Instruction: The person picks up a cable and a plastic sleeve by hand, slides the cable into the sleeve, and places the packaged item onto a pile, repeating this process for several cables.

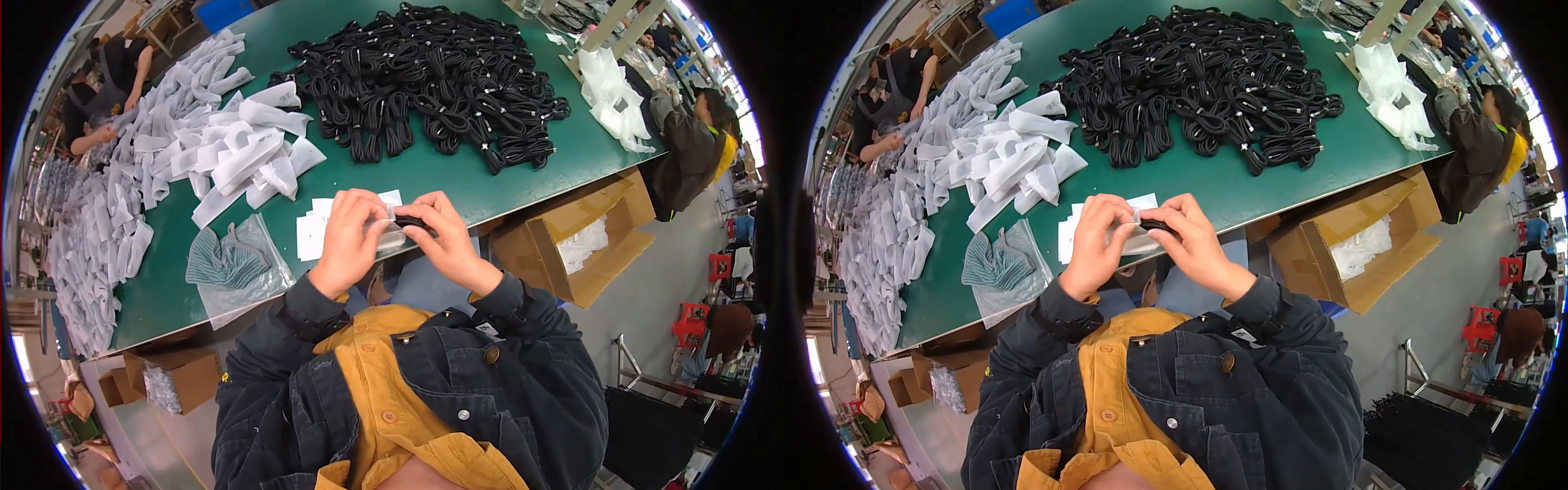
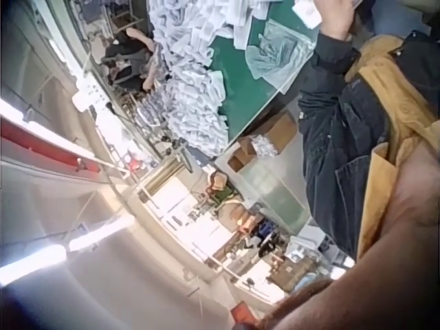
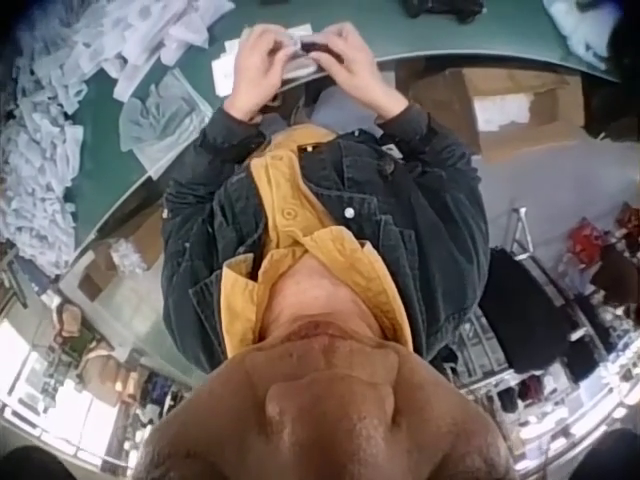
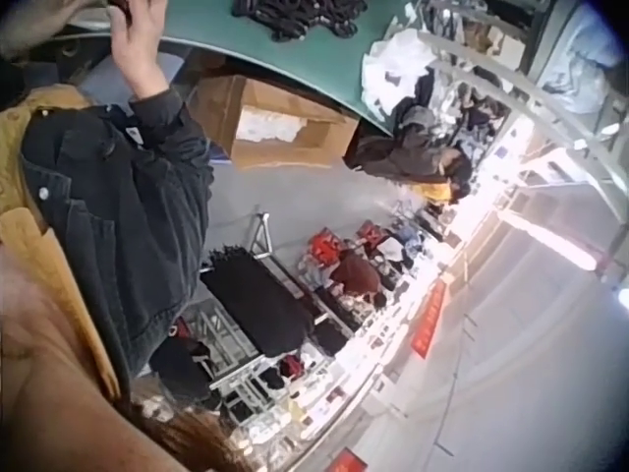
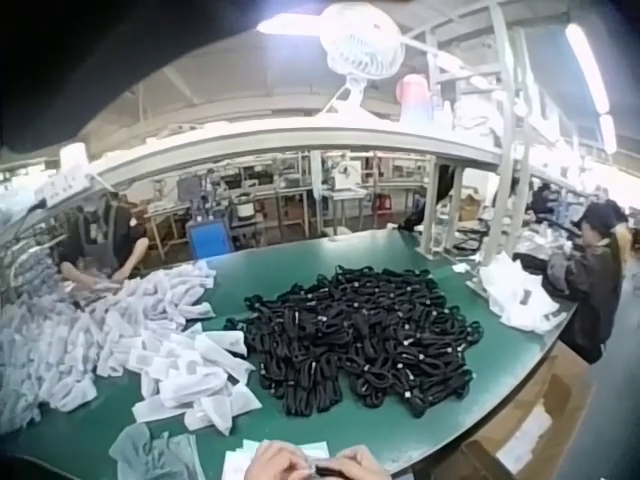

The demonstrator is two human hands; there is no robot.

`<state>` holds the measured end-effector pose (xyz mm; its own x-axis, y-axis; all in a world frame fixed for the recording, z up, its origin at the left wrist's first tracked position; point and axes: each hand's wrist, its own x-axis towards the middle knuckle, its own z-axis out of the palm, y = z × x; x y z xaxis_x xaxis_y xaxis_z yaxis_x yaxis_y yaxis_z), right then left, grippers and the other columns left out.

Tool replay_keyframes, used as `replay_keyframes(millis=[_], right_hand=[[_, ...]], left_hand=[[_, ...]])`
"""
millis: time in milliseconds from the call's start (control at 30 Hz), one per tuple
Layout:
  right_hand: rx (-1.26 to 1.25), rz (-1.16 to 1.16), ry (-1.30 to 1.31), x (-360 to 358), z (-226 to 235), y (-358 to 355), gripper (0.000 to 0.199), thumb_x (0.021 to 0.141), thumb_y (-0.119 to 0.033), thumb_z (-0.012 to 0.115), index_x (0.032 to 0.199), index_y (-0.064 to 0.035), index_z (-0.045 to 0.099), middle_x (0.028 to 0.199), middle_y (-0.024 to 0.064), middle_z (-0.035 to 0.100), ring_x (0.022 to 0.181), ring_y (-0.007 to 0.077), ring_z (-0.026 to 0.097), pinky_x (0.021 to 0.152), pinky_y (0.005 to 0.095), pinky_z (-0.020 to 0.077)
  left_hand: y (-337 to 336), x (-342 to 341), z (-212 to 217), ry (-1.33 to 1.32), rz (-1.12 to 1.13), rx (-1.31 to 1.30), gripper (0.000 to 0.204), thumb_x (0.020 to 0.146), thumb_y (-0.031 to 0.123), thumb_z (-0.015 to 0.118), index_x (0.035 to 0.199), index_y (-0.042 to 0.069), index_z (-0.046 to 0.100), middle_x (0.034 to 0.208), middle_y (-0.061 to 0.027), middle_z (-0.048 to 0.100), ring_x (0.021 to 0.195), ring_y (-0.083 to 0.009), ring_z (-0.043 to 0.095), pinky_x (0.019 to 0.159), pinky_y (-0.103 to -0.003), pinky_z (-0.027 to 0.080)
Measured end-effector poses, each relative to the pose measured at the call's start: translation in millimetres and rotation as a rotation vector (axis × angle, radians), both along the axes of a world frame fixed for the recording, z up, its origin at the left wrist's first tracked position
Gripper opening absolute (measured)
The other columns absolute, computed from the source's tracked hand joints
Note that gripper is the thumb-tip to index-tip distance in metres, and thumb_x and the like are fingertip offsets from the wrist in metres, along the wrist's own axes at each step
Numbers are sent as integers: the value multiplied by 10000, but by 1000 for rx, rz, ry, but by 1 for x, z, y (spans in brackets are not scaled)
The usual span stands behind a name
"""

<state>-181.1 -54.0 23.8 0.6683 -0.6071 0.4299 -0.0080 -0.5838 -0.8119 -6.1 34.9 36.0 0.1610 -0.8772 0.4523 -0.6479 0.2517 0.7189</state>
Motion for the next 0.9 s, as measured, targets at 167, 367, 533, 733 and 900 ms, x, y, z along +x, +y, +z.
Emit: replay_keyframes(millis=[167, 367, 533, 733, 900], right_hand=[[228, 41, -250, 18, 7, -4, 206, 883, -10, 654, 1086, -39, 633, 1067, 101, 530, 862, 175, 564, 741, 264, 490], [-675, -468, 46, 30, 26, -91, 321, 813, -39, 706, 1124, -63, 628, 1068, 123, 566, 887, 303, 593, 765, 357, 519], [-869, -483, 506, 18, -8, -161, 345, 815, -119, 716, 1147, -77, 632, 1016, 114, 589, 935, 305, 588, 793, 391, 513], [-442, -487, 254, 19, -25, -150, 259, 919, -150, 634, 1154, -39, 630, 894, 97, 680, 771, 232, 624, 691, 334, 510], [77, -339, 97, -1, -12, -74, 225, 981, -138, 561, 1147, 0, 624, 826, 47, 713, 644, 117, 581, 627, 273, 484]], left_hand=[[-6, 22, 12, 445, -28, 85, 52, 906, 66, 624, 917, 28, 591, 1030, -61, 610, 954, -171, 552, 815, -306, 450], [-25, 134, 40, 805, 258, -104, 171, 976, 172, 592, 1050, 29, 648, 1012, -7, 631, 862, -115, 571, 798, -247, 460], [-23, 111, 43, -318, 656, -424, 163, 923, 114, 622, 1048, 10, 635, 978, -56, 627, 799, -190, 595, 800, -293, 477], [1, 3, -28, -155, 60, 8, 173, 827, -1, 665, 993, 23, 624, 918, -126, 577, 833, -296, 606, 734, -350, 504], [0, -6, -47, -252, 74, 56, 120, 820, 3, 672, 928, 16, 622, 857, -133, 569, 769, -323, 598, 691, -353, 504]])
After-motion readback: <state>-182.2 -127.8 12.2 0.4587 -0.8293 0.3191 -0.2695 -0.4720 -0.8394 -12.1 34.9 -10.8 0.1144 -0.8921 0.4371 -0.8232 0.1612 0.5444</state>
